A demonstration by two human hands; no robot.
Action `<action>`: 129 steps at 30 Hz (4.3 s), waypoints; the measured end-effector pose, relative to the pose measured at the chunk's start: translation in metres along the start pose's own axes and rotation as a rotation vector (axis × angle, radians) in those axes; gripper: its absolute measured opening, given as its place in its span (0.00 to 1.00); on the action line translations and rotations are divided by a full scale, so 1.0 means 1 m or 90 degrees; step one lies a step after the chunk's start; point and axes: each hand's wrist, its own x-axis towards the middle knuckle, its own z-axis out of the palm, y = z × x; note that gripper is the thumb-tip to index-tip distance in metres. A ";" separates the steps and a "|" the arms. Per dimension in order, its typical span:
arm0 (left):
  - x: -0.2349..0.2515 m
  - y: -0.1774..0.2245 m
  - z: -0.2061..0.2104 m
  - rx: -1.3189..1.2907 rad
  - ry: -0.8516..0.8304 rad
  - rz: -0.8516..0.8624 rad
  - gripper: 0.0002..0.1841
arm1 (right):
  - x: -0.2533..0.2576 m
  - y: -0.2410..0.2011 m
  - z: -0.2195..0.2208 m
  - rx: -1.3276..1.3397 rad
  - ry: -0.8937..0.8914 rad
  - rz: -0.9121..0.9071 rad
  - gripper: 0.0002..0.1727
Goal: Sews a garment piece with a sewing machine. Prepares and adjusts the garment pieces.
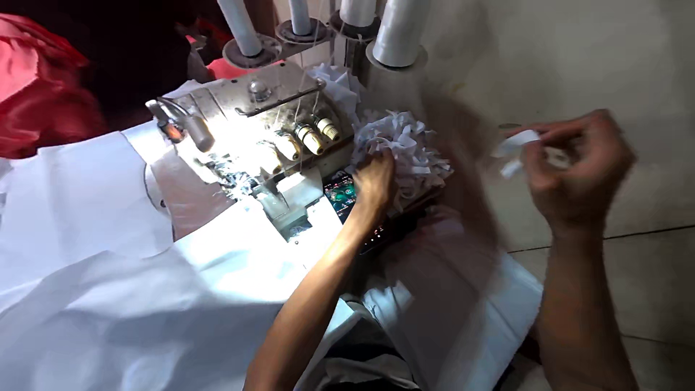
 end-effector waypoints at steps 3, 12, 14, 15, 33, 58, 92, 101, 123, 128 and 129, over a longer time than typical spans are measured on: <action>-0.010 0.008 0.000 0.005 0.081 0.084 0.21 | 0.002 -0.017 -0.017 -0.054 -0.032 0.011 0.22; -0.123 -0.050 -0.091 -0.826 -0.225 0.229 0.18 | -0.035 -0.120 0.043 0.278 -0.332 -0.143 0.14; -0.150 -0.077 -0.106 -0.772 -0.204 0.228 0.16 | -0.041 -0.140 0.061 0.319 -0.360 -0.164 0.13; -0.163 -0.090 -0.111 -0.749 -0.195 0.211 0.15 | -0.044 -0.148 0.070 0.347 -0.381 -0.173 0.12; -0.163 -0.172 -0.195 -0.010 0.092 0.059 0.07 | -0.129 -0.198 0.170 0.505 -0.398 0.103 0.15; -0.142 -0.156 -0.208 -0.061 0.079 0.155 0.04 | -0.089 -0.225 0.178 0.842 -0.376 0.247 0.08; -0.196 -0.161 -0.104 0.207 0.318 0.151 0.14 | -0.144 -0.204 0.203 0.403 -0.199 0.147 0.10; -0.196 -0.160 -0.108 0.197 0.288 0.142 0.15 | -0.126 -0.199 0.199 0.552 -0.276 0.158 0.14; -0.197 -0.154 -0.114 0.182 0.306 -0.019 0.22 | -0.102 -0.213 0.212 0.633 -0.350 0.202 0.08; -0.193 -0.155 -0.113 0.184 0.304 -0.038 0.22 | -0.104 -0.215 0.210 0.666 -0.348 0.223 0.07; -0.193 -0.155 -0.113 0.180 0.300 -0.040 0.22 | -0.104 -0.215 0.209 0.670 -0.343 0.228 0.07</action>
